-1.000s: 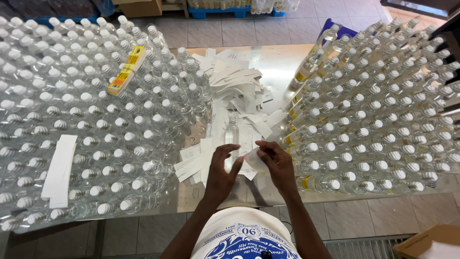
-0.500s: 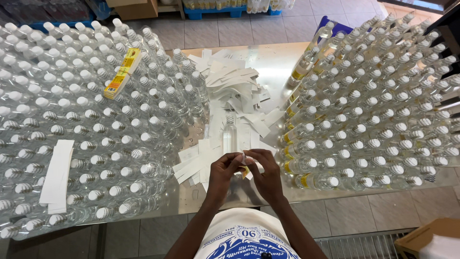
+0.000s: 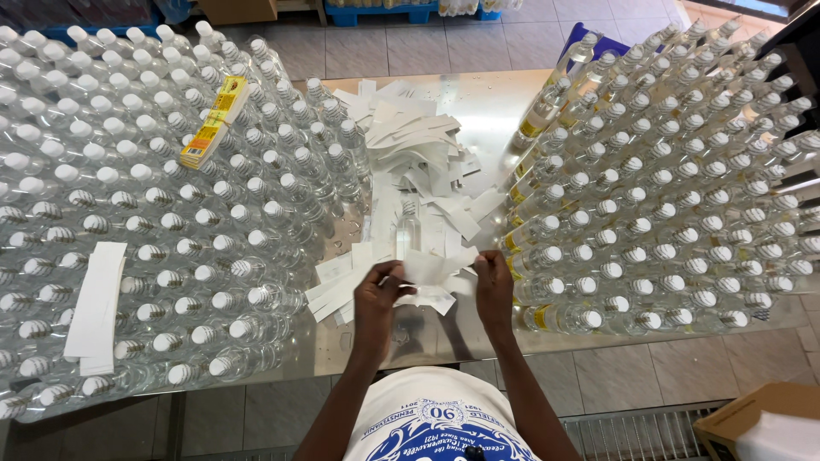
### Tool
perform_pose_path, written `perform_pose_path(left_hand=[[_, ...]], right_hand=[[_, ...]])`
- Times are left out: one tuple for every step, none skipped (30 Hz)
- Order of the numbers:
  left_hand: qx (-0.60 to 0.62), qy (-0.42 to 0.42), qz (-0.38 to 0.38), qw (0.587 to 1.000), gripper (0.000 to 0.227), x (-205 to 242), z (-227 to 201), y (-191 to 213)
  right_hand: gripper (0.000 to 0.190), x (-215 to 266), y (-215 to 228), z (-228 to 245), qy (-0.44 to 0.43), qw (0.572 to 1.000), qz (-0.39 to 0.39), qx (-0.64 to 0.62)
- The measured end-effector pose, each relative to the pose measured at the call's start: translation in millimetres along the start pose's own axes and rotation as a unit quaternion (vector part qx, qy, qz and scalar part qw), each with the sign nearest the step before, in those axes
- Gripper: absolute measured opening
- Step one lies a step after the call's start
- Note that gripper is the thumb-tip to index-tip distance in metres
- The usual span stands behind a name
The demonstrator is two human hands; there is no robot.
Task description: The person repeatedly picks up clear plastic bottles from a table, applies a yellow label to each bottle, and places the labeled bottles into a separate group. The process is repeated for multiple bottles in a consistent sequence.
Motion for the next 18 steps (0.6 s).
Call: perform_pose_path(left_hand=[[0.0, -0.001, 0.0, 1.0, 0.018, 1.8, -5.3, 2.9], [0.001, -0.024, -0.017, 1.0, 0.019, 3.1, -14.7, 8.7], [0.002, -0.048, -0.033, 0.998, 0.022, 4.5, -24.0, 14.4], [0.003, -0.048, -0.033, 0.998, 0.022, 6.3, -25.0, 17.8], [-0.035, -0.061, -0.034, 0.997, 0.018, 8.2, -28.8, 21.1], [-0.075, -0.074, -0.037, 0.994, 0.015, 11.7, -33.0, 26.1], [-0.075, -0.073, -0.038, 0.994, 0.015, 13.1, -30.9, 33.9], [-0.116, -0.091, -0.022, 0.989, 0.017, 13.6, -32.6, 37.7], [-0.155, -0.109, -0.006, 0.982, 0.02, 14.3, -34.1, 41.2], [-0.155, -0.11, -0.007, 0.982, 0.02, 16.5, -37.3, 47.8], [-0.181, -0.118, 0.006, 0.976, 0.021, 18.9, -41.5, 51.2], [-0.207, -0.125, 0.02, 0.97, 0.023, 21.5, -45.2, 54.5], [-0.207, -0.126, 0.018, 0.97, 0.023, 27.5, -51.9, 60.1], [-0.267, -0.118, 0.05, 0.955, 0.031, 34.3, -56.0, 59.8], [-0.326, -0.11, 0.081, 0.935, 0.043, 41.6, -59.4, 59.9], [-0.327, -0.11, 0.077, 0.935, 0.043, 46.2, -61.1, 68.8], [-0.399, -0.161, 0.112, 0.896, 0.042, 54.5, -67.0, 67.4], [-0.468, -0.208, 0.145, 0.846, 0.048, 64.2, -71.2, 66.3]], right_hand=[[0.018, 4.4, -1.0, 3.3, 0.001, 1.0, 0.0, 0.0], [0.019, 7.9, -10.6, -2.8, -0.057, 0.995, 0.044, -0.064], [0.02, 13.1, -21.1, -7.8, -0.114, 0.981, 0.089, -0.127], [0.02, 10.3, -24.9, -22.6, -0.114, 0.982, 0.088, -0.127], [0.017, 8.5, -33.6, -39.5, -0.13, 0.974, 0.113, -0.144], [0.015, 8.8, -44.1, -56.9, -0.148, 0.966, 0.141, -0.161], [0.015, 10.4, -45.7, -53.8, -0.149, 0.965, 0.141, -0.161], [0.016, 11.7, -51.5, -51.4, -0.167, 0.953, 0.159, -0.195], [0.019, 13.3, -57.4, -48.5, -0.184, 0.939, 0.176, -0.23], [0.019, 9.3, -57.8, -51.0, -0.184, 0.939, 0.178, -0.229], [0.021, 5.2, -57.8, -53.5, -0.183, 0.94, 0.178, -0.227], [0.024, 1.5, -57.5, -56.2, -0.183, 0.94, 0.178, -0.225], [0.024, -5.2, -58.3, -53.7, -0.183, 0.94, 0.179, -0.225], [0.024, -8.6, -59.7, -56.9, -0.214, 0.942, 0.191, -0.173], [0.024, -11.5, -60.7, -60.0, -0.245, 0.941, 0.202, -0.121], [0.024, -18.1, -63.6, -57.5, -0.245, 0.94, 0.206, -0.121], [0.022, -23.1, -71.8, -52.6, -0.229, 0.936, 0.255, -0.083], [0.021, -26.9, -80.9, -48.2, -0.212, 0.928, 0.303, -0.046]])
Point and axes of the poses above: each hand's wrist, its own x-axis away from the middle knuckle, its own y-axis out of the back of the hand, z = x × y, the point moved 8 cm from there along -x, towards the middle knuckle, and after that the axes turned 5 degrees about z, right-handed, at the moved point
